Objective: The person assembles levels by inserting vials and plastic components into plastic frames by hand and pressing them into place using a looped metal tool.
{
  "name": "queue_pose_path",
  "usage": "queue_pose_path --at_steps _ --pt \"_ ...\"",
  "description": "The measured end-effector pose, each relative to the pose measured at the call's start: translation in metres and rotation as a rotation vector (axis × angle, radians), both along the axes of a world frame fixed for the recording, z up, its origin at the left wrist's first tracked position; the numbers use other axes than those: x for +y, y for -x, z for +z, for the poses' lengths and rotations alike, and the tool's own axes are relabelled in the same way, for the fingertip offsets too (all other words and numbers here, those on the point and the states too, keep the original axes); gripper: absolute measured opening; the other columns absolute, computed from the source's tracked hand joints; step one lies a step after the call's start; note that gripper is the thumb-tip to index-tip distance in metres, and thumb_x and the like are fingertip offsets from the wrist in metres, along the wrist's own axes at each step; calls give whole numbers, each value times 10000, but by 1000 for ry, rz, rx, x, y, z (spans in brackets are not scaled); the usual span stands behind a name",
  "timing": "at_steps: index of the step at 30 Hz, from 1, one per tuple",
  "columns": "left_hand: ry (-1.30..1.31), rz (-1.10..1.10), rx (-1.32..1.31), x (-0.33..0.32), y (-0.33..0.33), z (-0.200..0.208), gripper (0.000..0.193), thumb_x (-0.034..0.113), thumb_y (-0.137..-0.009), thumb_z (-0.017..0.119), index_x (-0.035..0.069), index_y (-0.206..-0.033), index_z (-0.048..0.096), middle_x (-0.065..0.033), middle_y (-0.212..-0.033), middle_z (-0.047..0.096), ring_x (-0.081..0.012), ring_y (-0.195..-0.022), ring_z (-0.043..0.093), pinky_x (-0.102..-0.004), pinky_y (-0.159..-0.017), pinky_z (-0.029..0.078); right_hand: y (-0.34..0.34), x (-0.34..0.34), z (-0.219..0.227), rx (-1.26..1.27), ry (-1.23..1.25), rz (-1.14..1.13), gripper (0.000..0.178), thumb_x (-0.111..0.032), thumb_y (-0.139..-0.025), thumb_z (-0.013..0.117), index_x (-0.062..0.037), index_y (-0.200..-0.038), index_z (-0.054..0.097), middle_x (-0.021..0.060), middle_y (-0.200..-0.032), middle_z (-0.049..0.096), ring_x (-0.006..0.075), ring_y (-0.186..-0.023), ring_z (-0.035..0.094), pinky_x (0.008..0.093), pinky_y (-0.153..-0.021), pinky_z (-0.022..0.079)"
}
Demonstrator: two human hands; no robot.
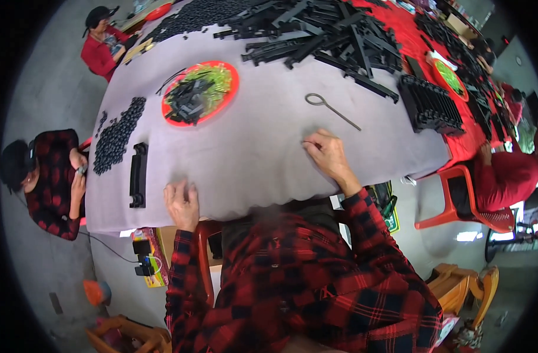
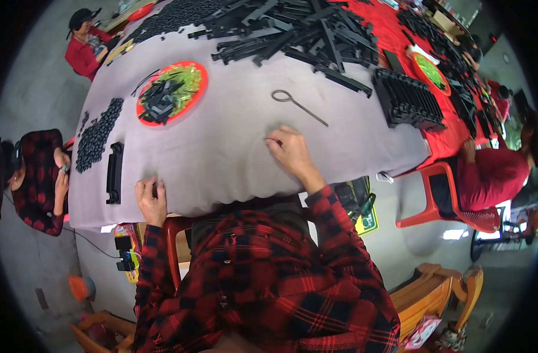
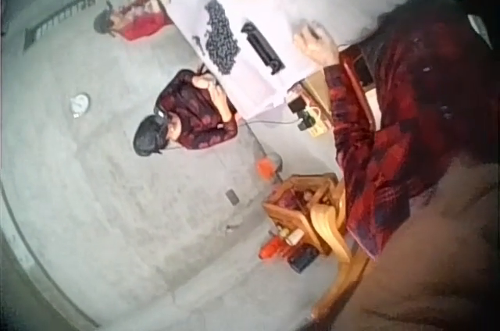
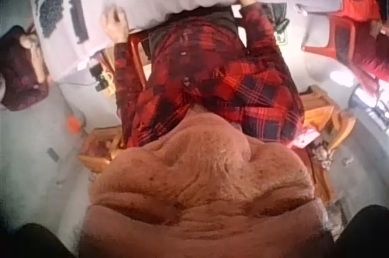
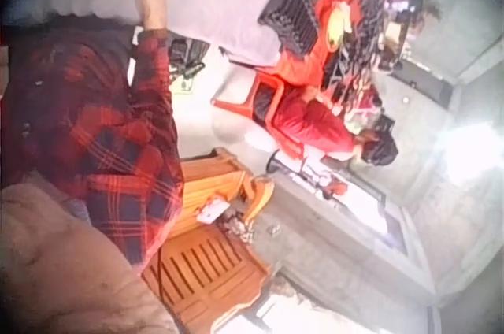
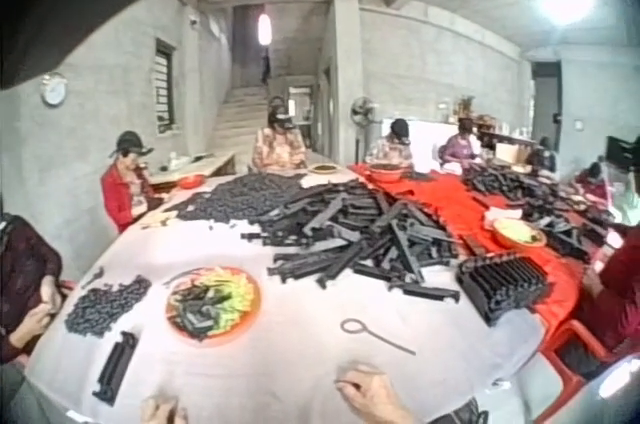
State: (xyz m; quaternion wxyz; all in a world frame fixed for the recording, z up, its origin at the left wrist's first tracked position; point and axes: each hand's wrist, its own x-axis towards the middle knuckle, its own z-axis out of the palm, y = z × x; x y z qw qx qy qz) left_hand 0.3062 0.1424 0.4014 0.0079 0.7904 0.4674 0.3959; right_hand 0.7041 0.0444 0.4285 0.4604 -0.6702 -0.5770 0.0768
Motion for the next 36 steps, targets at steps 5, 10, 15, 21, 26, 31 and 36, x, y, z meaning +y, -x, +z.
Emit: queue_pose_path --at_steps 5,10,15,21,26,31,36 --pt "10 27 45 1 -2 -3 220 118 -862 727 0 -1046 698 -184 -999 602 -375 -976 579 -479 -871 474 -8 -2 -6 -37 26 33 81 -86 -863 726 -14 -898 716 91 -777 623 208 -688 607 338 -640 483" --pt "6 30 62 -1 4 1 221 108 -867 730 -7 -1053 698 -180 -1010 605 -368 -971 585 -476 -864 480 -49 1 11 387 6 94 118 -40 -886 703 4 -995 693 -6 -845 633 74 -823 588 259 -746 503" --pt "15 38 58 -2 -3 2 217 99 -869 726 -5 -1057 695 -173 -1001 599 -361 -969 583 -465 -871 484 -193 18 32 -368 -34 -349 294 -128 -871 737 -45 -1147 682 113 -1086 674 244 -943 673 358 -830 550" --pt "31 34 30 -1 -7 0 214 94 -867 723 2 -1059 698 -166 -1006 602 -352 -984 581 -452 -876 487 -292 27 15 -628 447 -569 645 -498 -886 709 -139 -1399 554 112 -1367 580 357 -1300 521 538 -1022 474" --pt "39 58 38 -4 -2 4 216 98 -867 721 -2 -1057 699 -163 -1006 606 -351 -987 583 -451 -878 488 -285 40 9 -752 653 -534 493 -468 -946 624 -142 -1316 602 88 -1326 608 336 -1287 534 554 -1002 468" --pt "14 49 42 -1 -4 3 223 101 -864 723 1 -1062 700 -158 -1008 610 -351 -979 586 -451 -876 486 -284 32 10 -658 462 -511 374 -409 -981 539 -113 -1135 708 139 -1135 700 360 -1119 651 506 -903 525" --pt "77 47 50 -3 -6 5 255 93 -845 737 6 -1081 698 -154 -1039 616 -354 -999 592 -436 -890 487 -253 6 30 -328 370 -428 396 -406 -958 578 -68 -1082 742 163 -813 725 327 -799 711 391 -739 540"
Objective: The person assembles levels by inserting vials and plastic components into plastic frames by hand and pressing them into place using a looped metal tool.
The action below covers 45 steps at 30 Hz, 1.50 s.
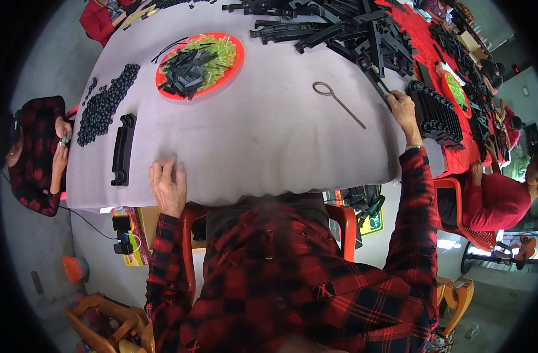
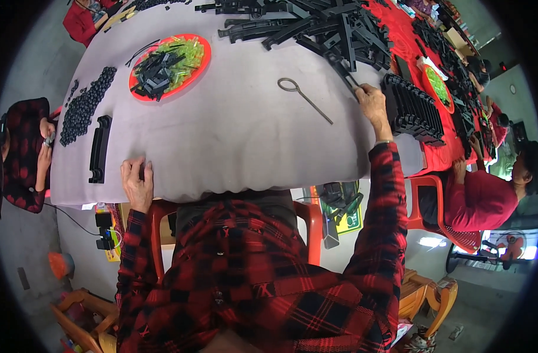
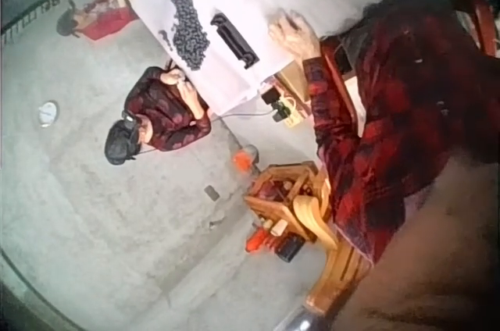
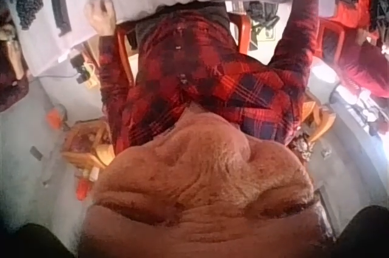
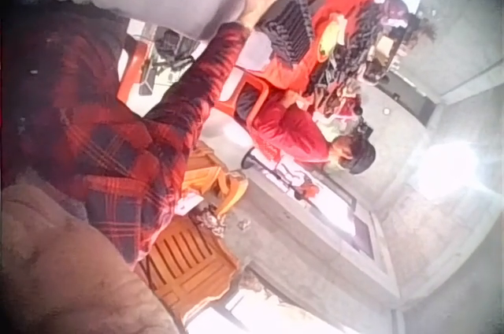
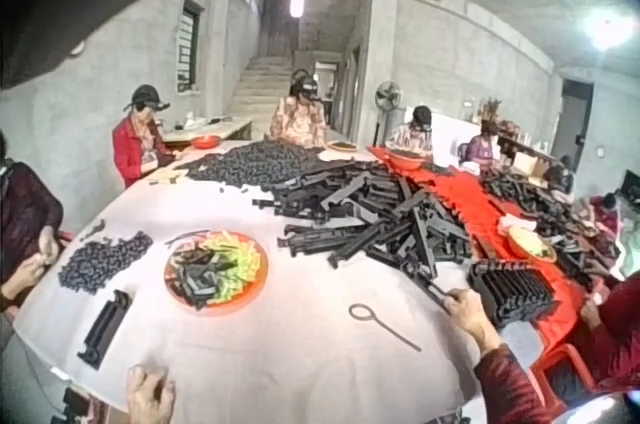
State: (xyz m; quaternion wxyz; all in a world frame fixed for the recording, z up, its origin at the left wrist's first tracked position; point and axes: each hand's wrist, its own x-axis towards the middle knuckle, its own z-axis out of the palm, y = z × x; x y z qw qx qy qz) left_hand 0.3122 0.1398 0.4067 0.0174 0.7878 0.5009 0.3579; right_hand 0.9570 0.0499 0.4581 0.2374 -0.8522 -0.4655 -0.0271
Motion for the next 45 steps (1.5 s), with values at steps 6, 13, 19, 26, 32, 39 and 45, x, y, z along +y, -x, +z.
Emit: queue_pose_path --at_steps 6,13,19,26,32,39,45 --pt "51 -93 -182 -9 -22 36 634 107 -747 840 -5 -1314 579 -178 -1170 577 -353 -1097 586 -448 -956 480 143 -3 43 564 18 426 254 -267 -995 666 -21 -1006 730 -87 -758 549 31 -706 461 235 -632 400" --pt "51 -372 -150 -20 -83 87 937 174 -645 919 0 -1442 458 -228 -1273 511 -402 -1192 529 -434 -1015 470 273 28 43 851 309 796 230 -221 -952 701 4 -953 744 -69 -705 563 36 -673 464 248 -602 404" --pt "464 -518 -326 -10 -81 52 435 115 -767 800 -20 -1156 661 -132 -998 602 -296 -927 629 -387 -816 514 289 40 26 776 447 840 229 -232 -942 703 -9 -910 750 -55 -645 506 45 -641 438 282 -564 376" --pt "408 -568 -243 -4 -75 35 373 100 -763 806 0 -1095 670 -119 -967 614 -300 -898 626 -377 -788 506 243 35 21 503 -6 613 193 -186 -928 722 4 -956 739 41 -747 652 95 -715 589 274 -663 489" --pt "290 -537 -137 -3 -81 27 390 147 -773 792 31 -1119 653 -108 -974 594 -321 -926 598 -406 -827 481 145 31 -4 -13 -83 331 279 -191 -883 764 0 -1080 715 134 -987 703 247 -834 696 367 -762 550" --pt "302 -527 -121 -5 -84 37 372 152 -789 776 25 -1108 632 -110 -985 581 -324 -922 594 -407 -818 476 132 31 -30 -61 -88 340 158 -132 -914 704 -15 -993 633 182 -954 662 375 -861 665 441 -769 540" --pt "250 -540 -248 21 -96 47 340 131 -793 767 27 -1085 627 -114 -953 565 -325 -915 593 -420 -812 457 116 17 -41 -282 -130 370 112 -73 -927 658 -25 -1018 614 199 -960 658 413 -852 660 493 -761 535"
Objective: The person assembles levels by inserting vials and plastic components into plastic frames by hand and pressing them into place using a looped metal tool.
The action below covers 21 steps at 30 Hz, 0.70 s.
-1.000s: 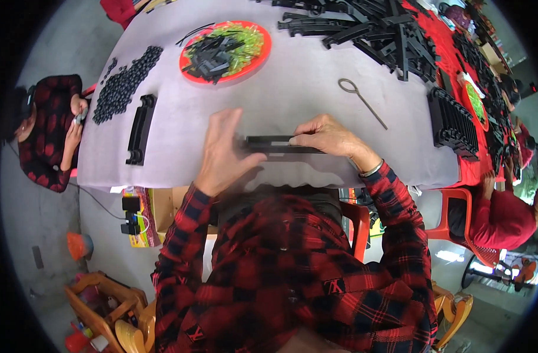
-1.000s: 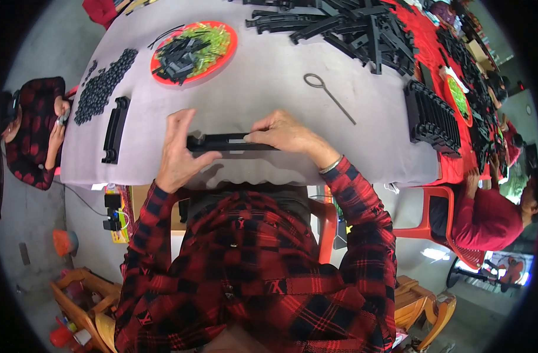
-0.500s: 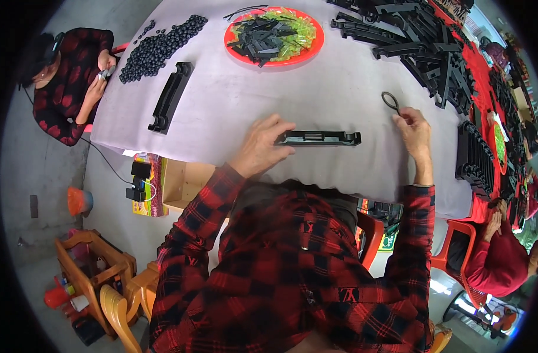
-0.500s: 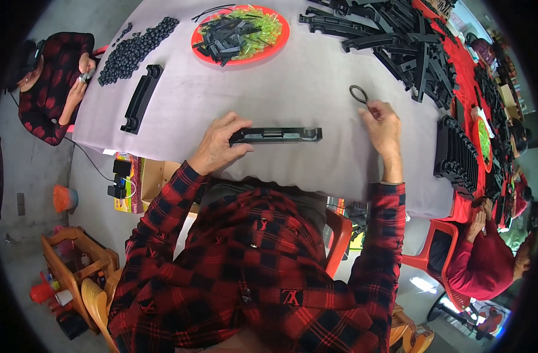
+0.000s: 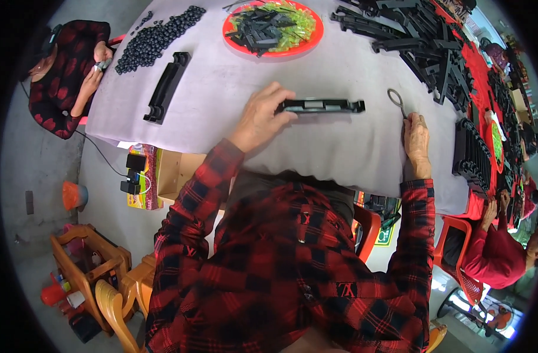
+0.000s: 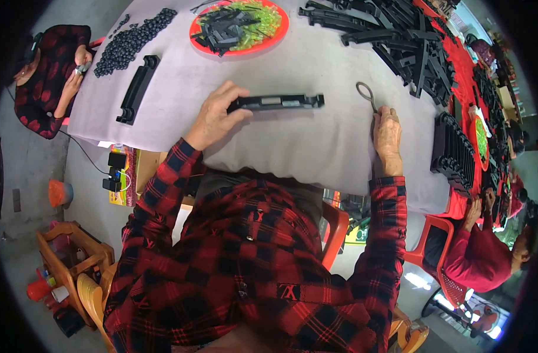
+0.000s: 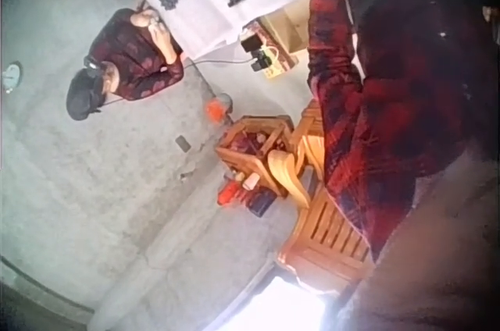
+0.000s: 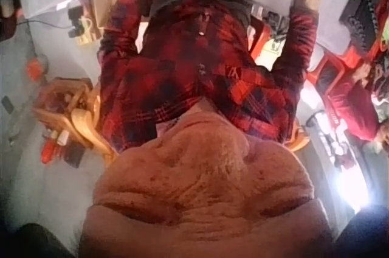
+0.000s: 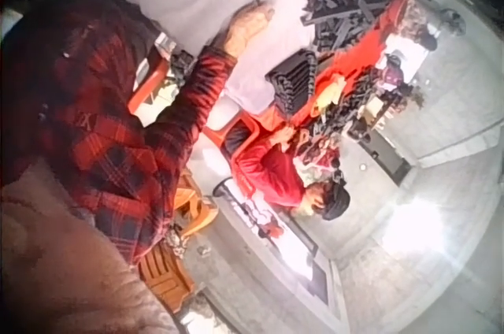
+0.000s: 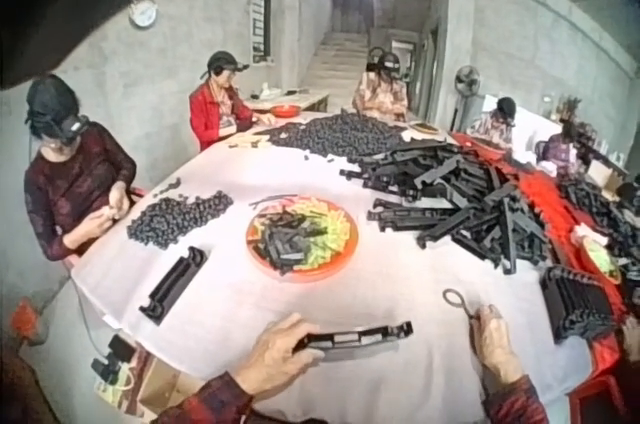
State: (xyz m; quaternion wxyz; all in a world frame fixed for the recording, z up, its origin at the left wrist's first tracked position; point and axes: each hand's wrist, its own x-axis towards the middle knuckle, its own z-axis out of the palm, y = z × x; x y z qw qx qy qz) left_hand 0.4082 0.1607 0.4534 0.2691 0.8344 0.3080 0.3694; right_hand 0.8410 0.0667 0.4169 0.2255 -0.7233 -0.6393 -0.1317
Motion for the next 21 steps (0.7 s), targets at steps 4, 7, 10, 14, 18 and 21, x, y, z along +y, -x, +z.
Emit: queue_pose_path --at_steps 4,7,10,14,18,21 --pt "-3 -17 56 13 -2 -6 337 109 -798 765 -5 -1081 624 -127 -954 550 -324 -893 589 -387 -778 477 -12 -19 4 4 69 -79 106 -68 -920 661 -24 -1005 618 206 -964 664 419 -856 662 497 -756 535" --pt "-29 -18 62 14 -7 -15 345 129 -808 761 -4 -1097 628 -123 -969 560 -325 -899 592 -386 -785 479 -36 -39 5 -27 106 -141 111 -78 -920 665 -26 -1006 620 206 -975 673 425 -854 663 499 -744 532" --pt "-17 -26 85 16 -10 -20 356 173 -818 765 31 -1120 638 -105 -990 574 -318 -923 589 -397 -821 477 -57 -62 7 -22 135 -196 124 -98 -908 678 -26 -990 620 204 -985 673 429 -866 661 502 -731 526" --pt "-16 -23 114 20 -9 -27 367 209 -820 774 68 -1132 642 -78 -1005 586 -298 -956 582 -394 -875 459 -34 -65 18 -54 57 -267 193 -137 -891 707 -39 -1047 651 168 -1059 669 343 -923 667 440 -761 533" --pt "-1 -23 133 20 -6 -25 373 222 -817 782 73 -1130 644 -67 -1003 587 -284 -961 580 -379 -886 452 44 -35 51 366 16 -45 331 -185 -854 782 -68 -1141 665 88 -1048 661 239 -926 641 359 -790 520" --pt "-5 -56 108 22 -6 -28 361 212 -823 776 69 -1127 644 -62 -996 584 -272 -965 579 -375 -896 449 100 -11 65 357 37 128 397 -192 -812 833 -70 -1152 668 61 -1079 659 215 -951 631 334 -776 520"
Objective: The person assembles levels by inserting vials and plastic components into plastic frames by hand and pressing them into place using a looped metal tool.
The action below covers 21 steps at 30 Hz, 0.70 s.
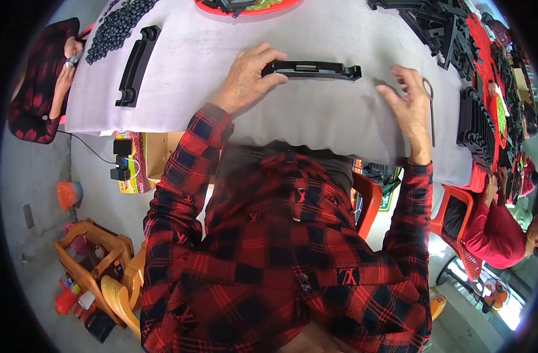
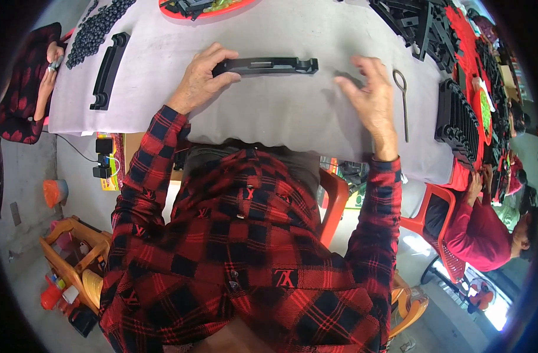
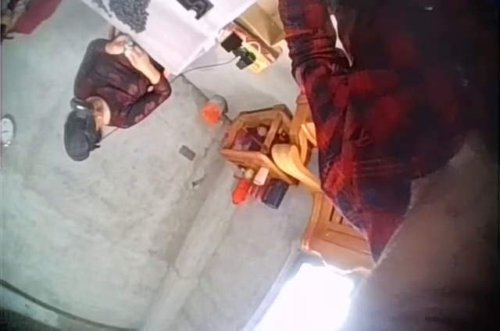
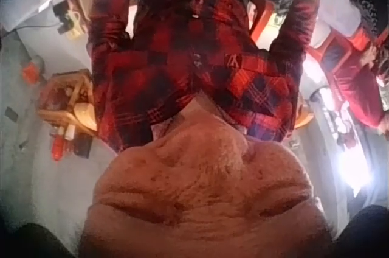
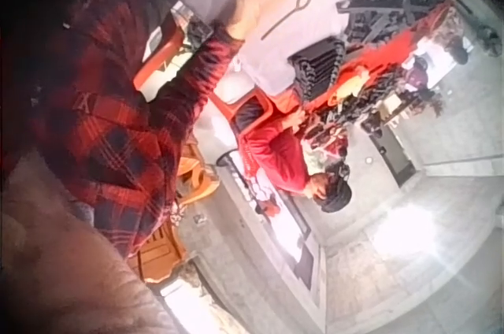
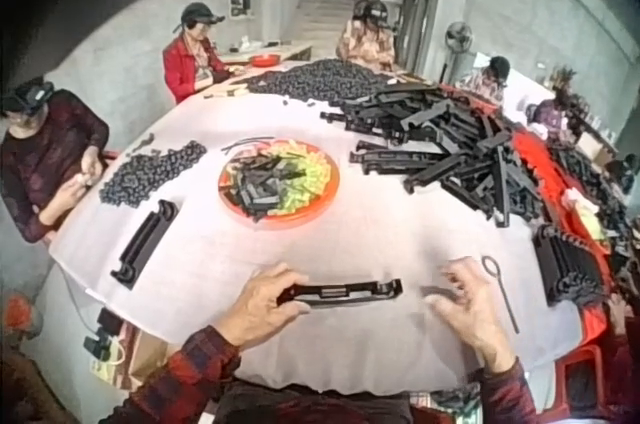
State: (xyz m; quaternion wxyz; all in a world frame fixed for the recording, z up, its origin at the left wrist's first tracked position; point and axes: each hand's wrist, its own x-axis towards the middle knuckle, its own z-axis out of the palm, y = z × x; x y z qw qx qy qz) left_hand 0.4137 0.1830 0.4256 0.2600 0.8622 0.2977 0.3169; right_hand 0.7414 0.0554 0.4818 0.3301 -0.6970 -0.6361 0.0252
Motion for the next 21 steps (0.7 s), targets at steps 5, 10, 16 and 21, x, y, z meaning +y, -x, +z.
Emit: queue_pose_path --at_steps 5,10,16,21 --pt "145 -97 -38 7 0 9 329 199 -810 769 57 -1085 657 -64 -976 594 -254 -920 606 -393 -889 441 44 33 6 -32 22 383 357 -180 -821 826 -48 -1126 696 64 -1070 675 182 -962 641 295 -759 531" --pt "121 -138 -39 8 -8 3 337 214 -755 788 75 -1043 683 -45 -936 593 -234 -914 597 -397 -898 396 55 95 14 369 160 412 167 -96 -942 702 17 -1065 694 7 -926 675 85 -852 597 251 -770 495" --pt "97 -132 -37 5 -10 0 347 221 -753 800 97 -1060 697 -24 -948 595 -220 -945 585 -382 -904 373 80 193 -4 298 120 475 163 -153 -931 708 -41 -1047 731 41 -869 741 122 -789 658 291 -738 533" --pt "91 -154 -92 4 -8 0 353 221 -747 819 115 -1067 715 -14 -965 603 -212 -971 588 -379 -907 369 85 266 -34 -31 98 429 245 -228 -920 715 -81 -1115 722 96 -992 750 224 -888 715 349 -832 558"
